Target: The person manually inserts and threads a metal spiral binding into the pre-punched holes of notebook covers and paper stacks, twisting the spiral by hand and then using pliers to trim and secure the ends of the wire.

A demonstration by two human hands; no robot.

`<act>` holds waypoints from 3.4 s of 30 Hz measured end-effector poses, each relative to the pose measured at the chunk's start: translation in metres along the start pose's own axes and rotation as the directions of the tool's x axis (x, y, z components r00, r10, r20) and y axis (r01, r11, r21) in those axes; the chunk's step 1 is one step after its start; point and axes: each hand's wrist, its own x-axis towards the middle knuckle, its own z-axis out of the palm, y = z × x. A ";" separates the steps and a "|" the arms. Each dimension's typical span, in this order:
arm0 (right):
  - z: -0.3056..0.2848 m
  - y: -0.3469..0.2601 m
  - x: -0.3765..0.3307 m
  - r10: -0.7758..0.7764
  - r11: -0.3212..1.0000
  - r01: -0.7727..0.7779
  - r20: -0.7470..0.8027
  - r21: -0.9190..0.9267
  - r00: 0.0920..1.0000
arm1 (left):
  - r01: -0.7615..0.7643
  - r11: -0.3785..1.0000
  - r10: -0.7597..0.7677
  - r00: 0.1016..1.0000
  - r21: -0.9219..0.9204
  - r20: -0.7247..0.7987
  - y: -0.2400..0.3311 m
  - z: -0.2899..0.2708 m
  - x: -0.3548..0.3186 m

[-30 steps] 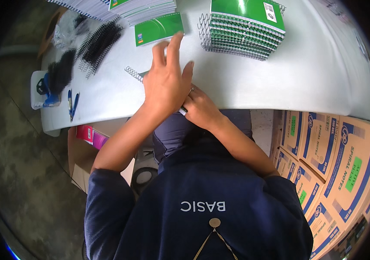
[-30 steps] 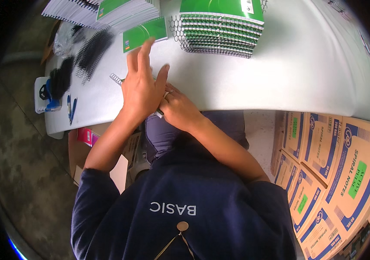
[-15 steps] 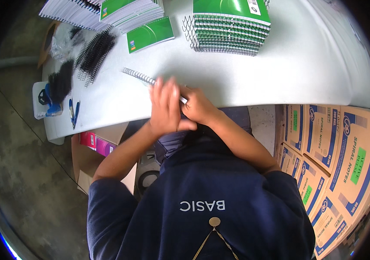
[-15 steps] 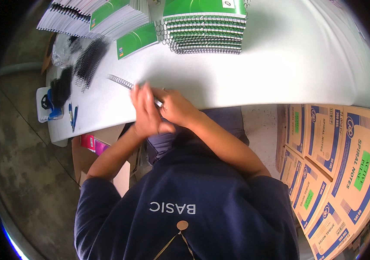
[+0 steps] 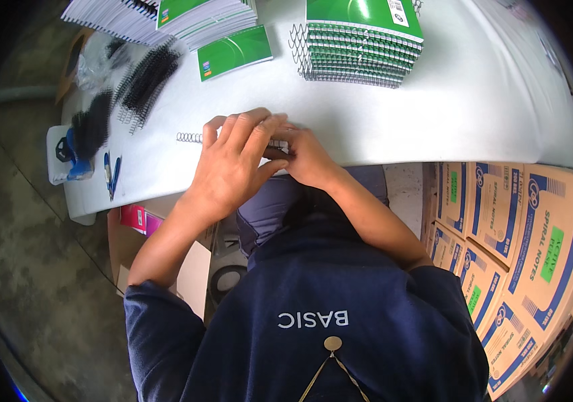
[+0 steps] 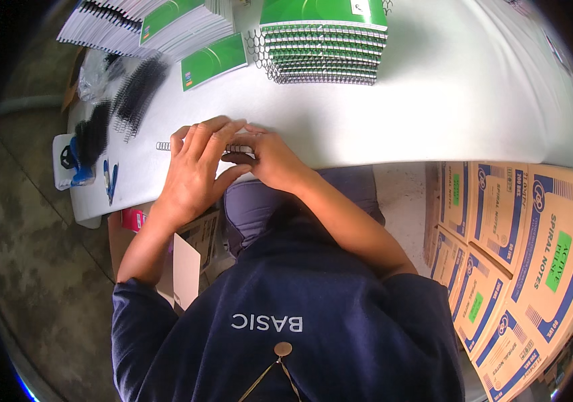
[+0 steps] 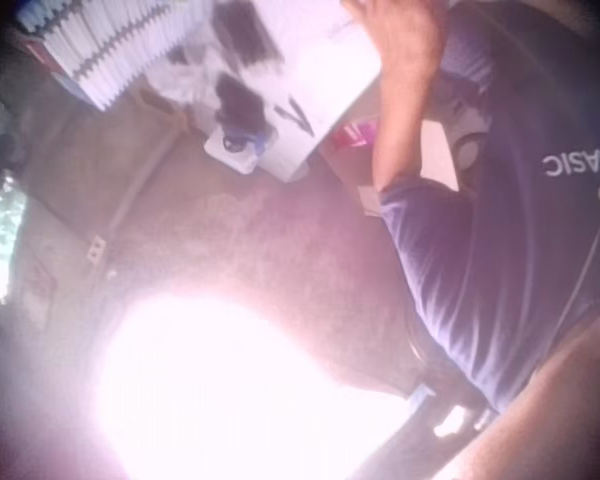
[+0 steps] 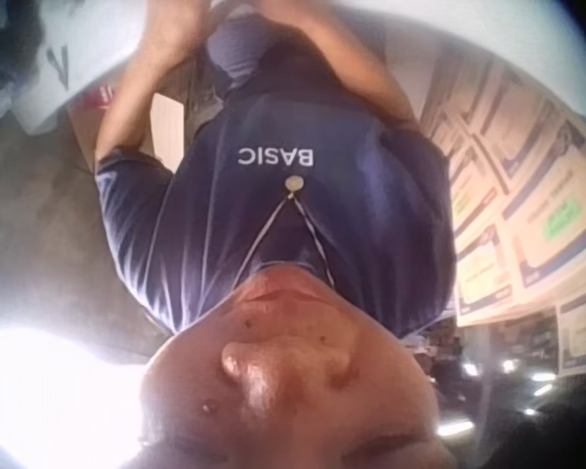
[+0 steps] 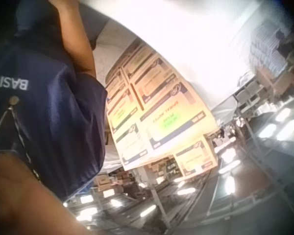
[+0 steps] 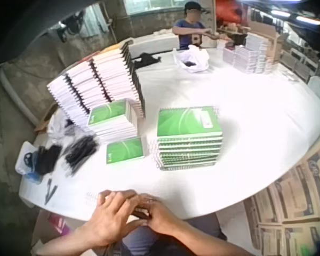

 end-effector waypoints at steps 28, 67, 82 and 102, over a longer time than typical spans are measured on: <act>-0.002 -0.002 -0.002 0.086 0.993 -0.087 0.017 0.085 0.996 | -0.002 1.000 0.002 0.998 -0.003 0.057 0.010 -0.006 0.010; -0.129 -0.040 0.035 -0.380 0.918 0.119 -0.752 -0.379 0.538 | -0.020 0.500 -0.746 0.499 -0.866 -0.442 0.007 0.076 0.160; -0.057 -0.026 -0.025 0.279 0.768 -0.040 -0.277 0.639 0.920 | 0.417 0.880 -0.460 0.869 -0.226 -0.186 -0.087 0.036 0.041; -0.072 -0.013 0.004 0.022 0.991 -0.025 0.023 0.135 0.999 | 0.641 0.764 -0.539 0.694 0.069 -0.478 -0.200 0.037 0.003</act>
